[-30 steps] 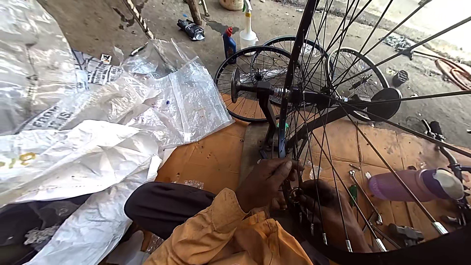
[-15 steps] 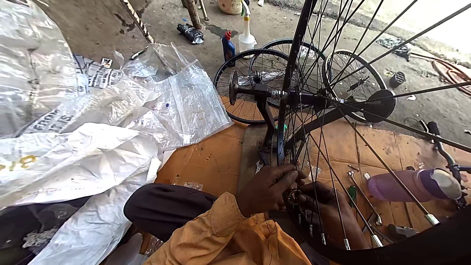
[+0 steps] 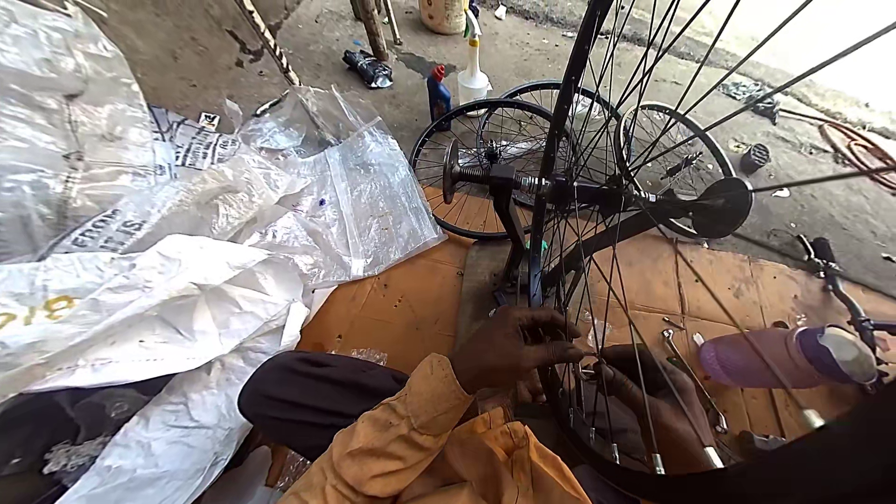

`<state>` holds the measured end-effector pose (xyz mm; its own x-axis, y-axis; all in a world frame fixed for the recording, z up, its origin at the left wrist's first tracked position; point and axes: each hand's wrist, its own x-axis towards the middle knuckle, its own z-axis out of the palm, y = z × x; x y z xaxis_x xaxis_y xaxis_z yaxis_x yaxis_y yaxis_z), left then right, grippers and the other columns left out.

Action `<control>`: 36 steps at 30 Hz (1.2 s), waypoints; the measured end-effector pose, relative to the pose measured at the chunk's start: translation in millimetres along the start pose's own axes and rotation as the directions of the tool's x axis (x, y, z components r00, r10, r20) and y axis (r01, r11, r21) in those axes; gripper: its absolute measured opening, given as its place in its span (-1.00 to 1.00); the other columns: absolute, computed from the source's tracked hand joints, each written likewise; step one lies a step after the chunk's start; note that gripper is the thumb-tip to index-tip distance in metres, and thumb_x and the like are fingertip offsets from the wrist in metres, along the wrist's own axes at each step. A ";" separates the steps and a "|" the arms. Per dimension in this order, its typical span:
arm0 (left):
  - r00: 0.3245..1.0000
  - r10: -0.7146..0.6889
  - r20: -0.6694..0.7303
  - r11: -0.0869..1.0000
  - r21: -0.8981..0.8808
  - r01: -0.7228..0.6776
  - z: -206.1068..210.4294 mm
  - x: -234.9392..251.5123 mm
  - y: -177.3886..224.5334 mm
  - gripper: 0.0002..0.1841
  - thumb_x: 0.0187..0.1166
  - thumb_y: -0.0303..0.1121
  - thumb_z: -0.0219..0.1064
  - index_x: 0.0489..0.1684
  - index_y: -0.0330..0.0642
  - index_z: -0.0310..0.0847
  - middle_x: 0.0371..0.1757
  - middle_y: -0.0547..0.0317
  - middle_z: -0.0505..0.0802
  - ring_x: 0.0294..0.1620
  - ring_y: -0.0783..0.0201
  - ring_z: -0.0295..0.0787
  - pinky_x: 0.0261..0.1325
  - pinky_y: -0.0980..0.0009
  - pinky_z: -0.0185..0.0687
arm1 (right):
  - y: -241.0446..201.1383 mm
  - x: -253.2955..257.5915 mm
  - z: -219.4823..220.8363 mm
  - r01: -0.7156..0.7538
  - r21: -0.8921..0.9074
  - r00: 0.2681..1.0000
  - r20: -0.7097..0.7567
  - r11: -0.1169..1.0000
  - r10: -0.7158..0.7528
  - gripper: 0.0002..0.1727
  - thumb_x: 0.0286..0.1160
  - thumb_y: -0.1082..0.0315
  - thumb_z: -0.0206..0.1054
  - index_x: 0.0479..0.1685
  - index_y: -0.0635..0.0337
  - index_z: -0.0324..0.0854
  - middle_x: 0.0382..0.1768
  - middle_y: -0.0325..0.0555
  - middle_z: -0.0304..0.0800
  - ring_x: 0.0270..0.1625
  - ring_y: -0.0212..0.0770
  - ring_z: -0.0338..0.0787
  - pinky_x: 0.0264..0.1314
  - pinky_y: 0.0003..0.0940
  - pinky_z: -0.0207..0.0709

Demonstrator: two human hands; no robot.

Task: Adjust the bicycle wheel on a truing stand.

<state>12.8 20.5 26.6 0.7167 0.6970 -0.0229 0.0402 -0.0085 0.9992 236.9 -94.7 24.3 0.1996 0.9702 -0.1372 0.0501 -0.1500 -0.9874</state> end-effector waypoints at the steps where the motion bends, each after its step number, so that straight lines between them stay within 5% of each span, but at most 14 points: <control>1: 1.000 -0.009 -0.029 0.999 0.035 0.010 -3.0 2.4 -5.8 -0.75 0.48 -0.29 0.57 0.05 -0.11 0.82 -0.23 0.24 0.85 -0.36 0.38 0.71 -0.29 0.47 0.68 | 0.0 -1.7 -3.1 -0.004 -0.005 1.000 -0.023 1.000 0.004 -0.74 0.37 0.39 0.52 0.01 0.26 0.76 -0.22 0.07 0.86 -0.30 -0.10 0.85 -0.23 -0.29 0.80; 4: 0.977 -0.083 -0.194 0.952 0.275 0.136 -11.6 8.2 -28.0 -0.72 0.41 -0.09 0.63 -0.05 0.04 0.84 -0.30 0.36 0.85 -0.35 0.40 0.73 -0.25 0.35 0.72 | 5.7 -7.1 -8.9 0.013 -0.005 0.999 -0.045 1.000 -0.014 -0.73 0.40 0.34 0.52 0.03 0.26 0.75 -0.22 0.06 0.85 -0.27 -0.06 0.84 -0.21 -0.23 0.80; 7: 0.951 -0.095 -0.295 0.886 0.411 0.217 -15.2 6.1 -36.8 -0.77 0.57 -0.05 0.48 -0.04 0.07 0.82 -0.27 0.39 0.84 -0.34 0.41 0.73 -0.20 0.29 0.72 | 7.8 -9.6 -8.8 0.006 -0.007 0.997 -0.077 1.000 -0.007 -0.71 0.37 0.35 0.52 0.02 0.28 0.74 -0.21 0.07 0.85 -0.26 -0.04 0.86 -0.20 -0.19 0.83; 13: 0.924 0.176 -0.340 0.926 0.376 -0.038 -5.6 -17.9 -29.9 -0.88 0.65 -0.24 0.38 -0.09 0.00 0.81 -0.33 0.42 0.82 -0.45 0.48 0.67 -0.41 0.53 0.64 | 8.2 -14.1 -8.1 0.005 0.046 0.995 -0.098 0.999 -0.001 -0.71 0.34 0.38 0.55 -0.01 0.30 0.74 -0.22 0.06 0.85 -0.27 -0.10 0.85 -0.22 -0.28 0.80; 17: 0.794 0.563 -0.229 0.742 0.564 -0.363 7.3 -44.4 -44.5 -0.62 0.77 0.05 0.17 -0.01 -0.03 0.77 -0.35 0.36 0.79 -0.40 0.53 0.66 -0.31 0.52 0.66 | 5.8 -14.8 -10.1 0.021 0.028 0.995 -0.095 0.999 -0.018 -0.72 0.37 0.38 0.53 0.02 0.30 0.74 -0.21 0.07 0.86 -0.27 -0.08 0.86 -0.19 -0.28 0.82; 20: 0.698 0.711 -0.082 0.542 0.697 -0.470 21.7 -61.3 -54.1 -0.58 0.73 0.16 0.17 -0.06 0.03 0.75 -0.46 0.32 0.76 -0.46 0.41 0.64 -0.31 0.43 0.56 | 8.6 -14.4 -10.8 0.038 0.048 0.995 -0.090 0.998 -0.034 -0.73 0.40 0.37 0.52 0.01 0.31 0.73 -0.21 0.10 0.84 -0.25 -0.06 0.85 -0.17 -0.25 0.81; 23: 0.676 0.736 -0.011 0.461 0.740 -0.490 29.7 -67.3 -63.1 -0.69 0.69 0.05 0.28 -0.08 0.02 0.70 -0.50 0.31 0.71 -0.49 0.36 0.60 -0.33 0.42 0.53 | 10.2 -14.9 -9.9 0.027 0.051 0.995 -0.094 0.998 -0.022 -0.72 0.38 0.36 0.53 0.00 0.31 0.73 -0.21 0.09 0.85 -0.25 -0.07 0.85 -0.17 -0.25 0.81; 36: 0.664 0.747 -0.018 0.455 0.742 -0.492 38.2 -60.5 -60.9 -0.76 0.72 -0.07 0.26 0.00 0.01 0.68 -0.50 0.30 0.68 -0.48 0.35 0.57 -0.32 0.45 0.50 | 10.6 -16.0 -9.7 0.019 0.035 0.995 -0.099 0.999 -0.016 -0.72 0.40 0.38 0.51 0.02 0.33 0.72 -0.22 0.06 0.86 -0.26 -0.10 0.86 -0.18 -0.29 0.81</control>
<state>-6.5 -48.5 -34.1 0.4940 0.4694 0.7319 0.1825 -0.8790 0.4406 243.7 -113.6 16.8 0.2951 0.9487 -0.1132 0.0195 -0.1244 -0.9920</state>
